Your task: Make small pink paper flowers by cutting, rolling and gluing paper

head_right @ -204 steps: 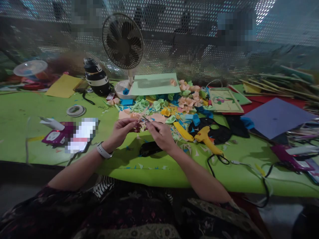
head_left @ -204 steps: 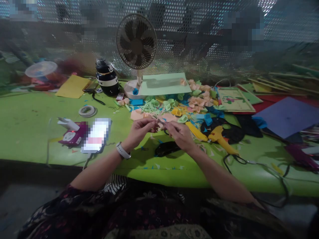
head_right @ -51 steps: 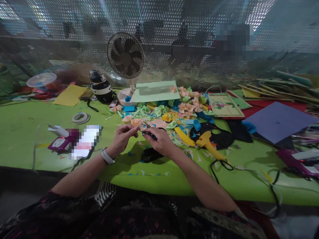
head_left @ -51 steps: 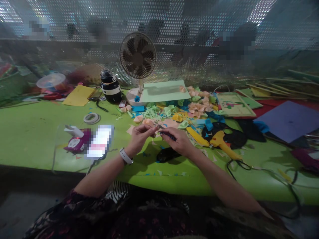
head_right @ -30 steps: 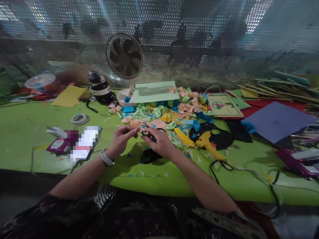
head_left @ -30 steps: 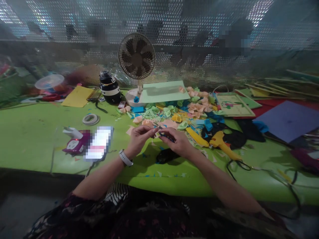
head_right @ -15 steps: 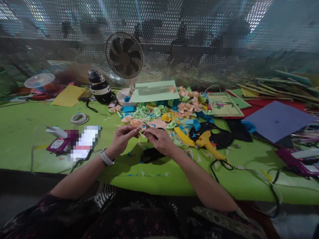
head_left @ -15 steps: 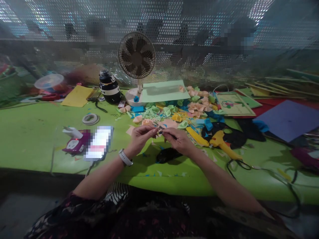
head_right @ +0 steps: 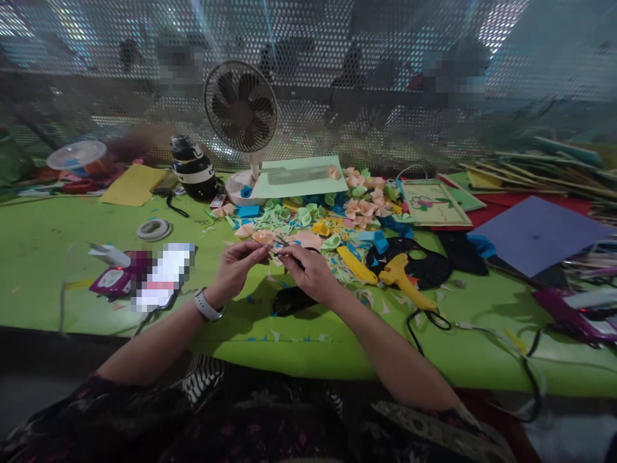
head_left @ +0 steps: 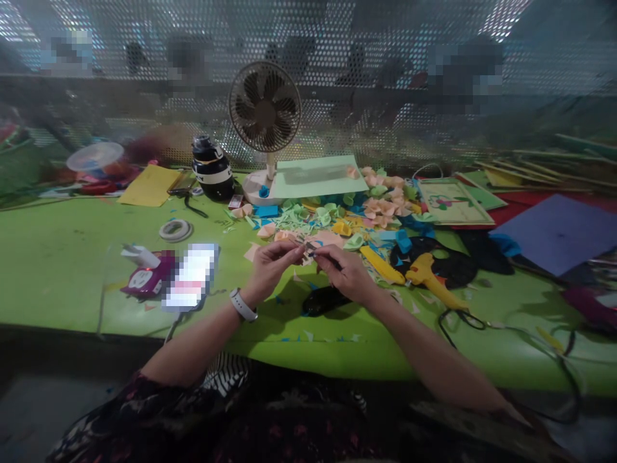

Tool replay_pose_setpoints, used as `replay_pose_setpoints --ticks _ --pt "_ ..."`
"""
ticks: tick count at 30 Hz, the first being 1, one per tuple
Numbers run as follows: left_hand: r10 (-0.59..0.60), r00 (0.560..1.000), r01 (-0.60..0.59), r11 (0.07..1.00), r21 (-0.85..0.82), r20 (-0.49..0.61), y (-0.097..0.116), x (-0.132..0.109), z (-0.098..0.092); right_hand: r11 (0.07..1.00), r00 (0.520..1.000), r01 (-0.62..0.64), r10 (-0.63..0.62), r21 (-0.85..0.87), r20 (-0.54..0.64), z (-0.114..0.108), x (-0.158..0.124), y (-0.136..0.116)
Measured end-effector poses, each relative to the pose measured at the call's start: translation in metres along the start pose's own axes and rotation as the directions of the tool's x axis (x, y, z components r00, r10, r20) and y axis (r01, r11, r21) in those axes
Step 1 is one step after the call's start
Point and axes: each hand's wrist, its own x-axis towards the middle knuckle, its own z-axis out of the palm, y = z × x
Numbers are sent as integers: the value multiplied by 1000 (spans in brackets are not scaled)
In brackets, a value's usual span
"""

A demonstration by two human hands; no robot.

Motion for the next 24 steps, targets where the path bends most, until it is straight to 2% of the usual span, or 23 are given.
replay_pose_setpoints --ticks 8,15,19,24 --pt "-20 999 17 998 -59 -45 0 3 0 999 1000 -13 11 -42 -28 -2 0 2" --pt "-31 984 3 988 -156 -177 8 10 -4 996 1000 2 -5 -88 -31 -5 0 9" --pt "-1 975 -34 987 -155 -220 13 16 -9 983 996 -56 67 -174 60 -6 0 23" --pt "-2 995 -3 999 -49 -99 11 15 -11 942 949 -78 171 -327 266 -6 2 38"
